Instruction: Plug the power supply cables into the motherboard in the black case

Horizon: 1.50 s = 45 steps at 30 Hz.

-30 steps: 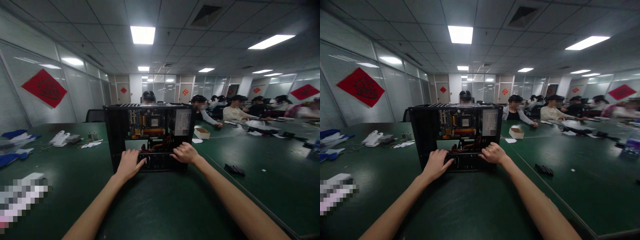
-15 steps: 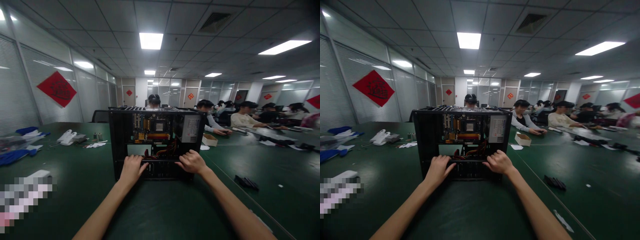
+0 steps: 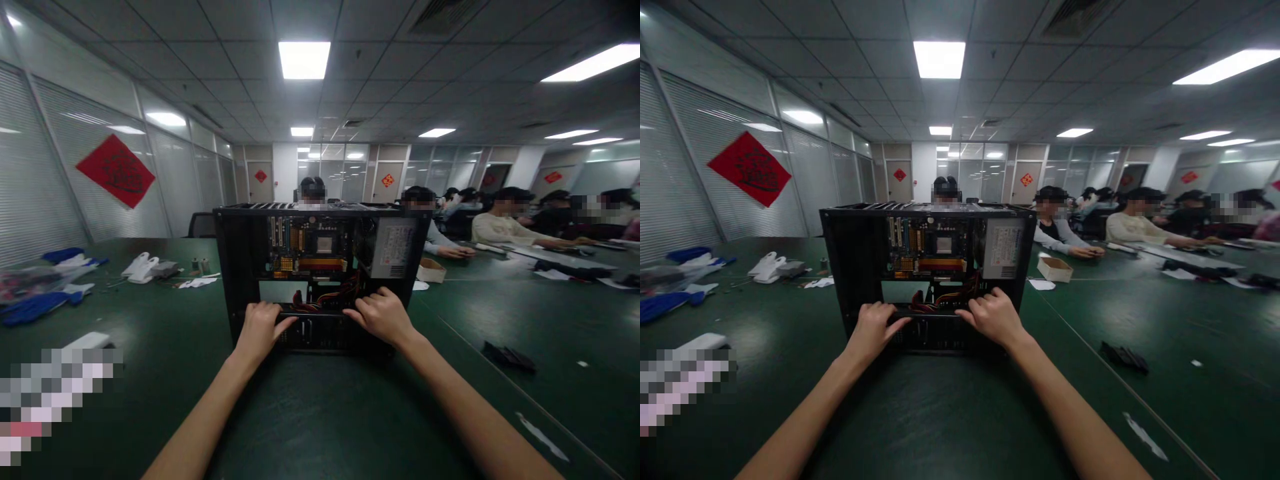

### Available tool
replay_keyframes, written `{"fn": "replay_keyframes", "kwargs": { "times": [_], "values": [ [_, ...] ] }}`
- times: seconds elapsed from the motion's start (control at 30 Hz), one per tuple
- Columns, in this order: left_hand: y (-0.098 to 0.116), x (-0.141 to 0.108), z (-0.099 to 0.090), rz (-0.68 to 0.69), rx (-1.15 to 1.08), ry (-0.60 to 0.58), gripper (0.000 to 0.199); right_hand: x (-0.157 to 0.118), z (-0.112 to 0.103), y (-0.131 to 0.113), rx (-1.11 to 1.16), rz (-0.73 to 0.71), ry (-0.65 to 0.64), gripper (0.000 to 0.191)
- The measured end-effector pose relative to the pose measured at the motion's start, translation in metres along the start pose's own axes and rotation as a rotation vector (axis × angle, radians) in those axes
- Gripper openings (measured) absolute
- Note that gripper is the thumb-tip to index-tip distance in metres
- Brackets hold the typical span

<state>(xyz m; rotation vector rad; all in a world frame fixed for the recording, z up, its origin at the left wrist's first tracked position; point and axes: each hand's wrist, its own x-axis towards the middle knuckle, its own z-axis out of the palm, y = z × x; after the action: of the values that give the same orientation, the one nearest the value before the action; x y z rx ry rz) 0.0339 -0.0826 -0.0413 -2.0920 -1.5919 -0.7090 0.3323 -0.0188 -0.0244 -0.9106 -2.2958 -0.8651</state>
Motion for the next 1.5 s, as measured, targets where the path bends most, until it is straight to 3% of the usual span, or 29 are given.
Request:
{"fn": "replay_keyframes", "kwargs": {
  "times": [0.1, 0.2, 0.43, 0.6, 0.73, 0.87, 1.0, 1.17, 1.3, 1.5],
  "values": [
    [-0.003, 0.001, 0.001, 0.003, -0.032, 0.01, 0.035, 0.027, -0.012, -0.015, 0.137, 0.152, -0.081, 0.043],
    [-0.009, 0.002, 0.002, -0.003, -0.058, 0.006, 0.033, 0.056, -0.016, -0.031, 0.321, 0.166, -0.197, 0.038],
    [-0.008, -0.002, -0.006, 0.003, -0.073, 0.0, 0.036, 0.098, 0.012, -0.059, 0.532, 0.142, -0.433, 0.05],
    [-0.002, 0.001, -0.014, -0.074, -0.192, -0.006, 0.033, 0.106, 0.023, -0.051, 0.948, 0.131, -0.497, 0.048],
    [0.001, 0.005, -0.018, -0.124, -0.293, -0.009, 0.031, 0.11, 0.011, -0.038, 1.26, 0.259, -0.403, 0.04],
    [0.008, 0.023, -0.03, -0.099, -0.459, -0.061, 0.043, 0.115, -0.02, -0.034, 1.447, 0.292, -0.214, 0.035],
    [0.019, 0.06, -0.058, -0.178, -0.754, -0.017, 0.04, 0.115, -0.055, -0.034, 1.488, 0.336, -0.029, 0.032],
    [0.037, 0.095, -0.098, -0.153, -1.007, 0.105, 0.036, 0.11, -0.076, -0.03, 1.523, 0.397, 0.042, 0.047],
    [0.049, 0.097, -0.115, -0.087, -1.075, 0.041, 0.034, 0.108, -0.082, -0.027, 1.507, 0.403, 0.083, 0.05],
    [0.044, 0.093, -0.109, -0.064, -1.156, -0.178, 0.037, 0.1, -0.094, -0.016, 1.522, 0.396, 0.072, 0.052]
  ]
}}
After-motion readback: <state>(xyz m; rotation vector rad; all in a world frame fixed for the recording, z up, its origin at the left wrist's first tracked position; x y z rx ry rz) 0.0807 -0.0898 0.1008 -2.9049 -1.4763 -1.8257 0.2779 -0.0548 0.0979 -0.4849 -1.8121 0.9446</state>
